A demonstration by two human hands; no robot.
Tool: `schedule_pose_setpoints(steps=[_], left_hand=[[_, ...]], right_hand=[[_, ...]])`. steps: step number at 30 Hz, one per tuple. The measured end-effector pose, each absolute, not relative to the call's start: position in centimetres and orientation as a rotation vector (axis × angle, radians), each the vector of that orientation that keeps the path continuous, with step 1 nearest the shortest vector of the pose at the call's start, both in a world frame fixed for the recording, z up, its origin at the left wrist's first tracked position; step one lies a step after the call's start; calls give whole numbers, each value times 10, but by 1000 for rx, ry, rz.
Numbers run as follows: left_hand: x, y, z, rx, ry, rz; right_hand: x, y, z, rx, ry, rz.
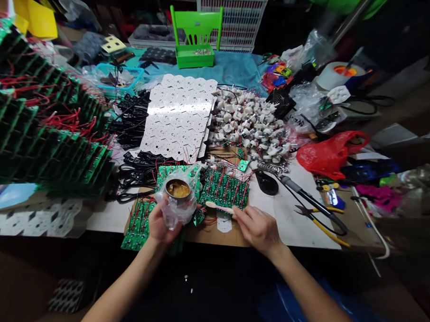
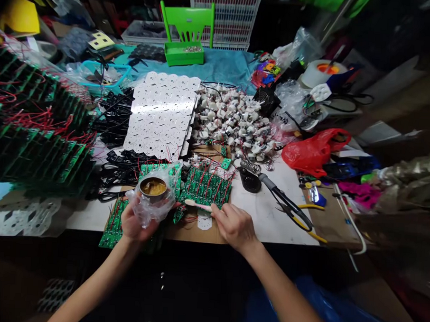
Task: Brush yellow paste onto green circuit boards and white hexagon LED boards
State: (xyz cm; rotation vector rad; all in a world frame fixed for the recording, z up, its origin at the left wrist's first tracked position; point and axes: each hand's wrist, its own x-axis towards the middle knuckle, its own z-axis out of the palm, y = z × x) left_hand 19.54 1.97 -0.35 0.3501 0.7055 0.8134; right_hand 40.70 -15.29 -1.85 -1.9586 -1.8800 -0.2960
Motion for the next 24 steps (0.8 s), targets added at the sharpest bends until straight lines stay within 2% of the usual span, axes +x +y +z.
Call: schedule_pose_setpoints(steps=[7,15,24], left_hand=[[199,21,0,380,721,841],[198,21,1,391,724,816],[201,22,3,401,759,830]], right_hand=[[444,-110,-21,-2204,-1632,-482],[407,-184,-19,-2039,-1776,-304],[442,-135,-25,-2285,-1619,-575]])
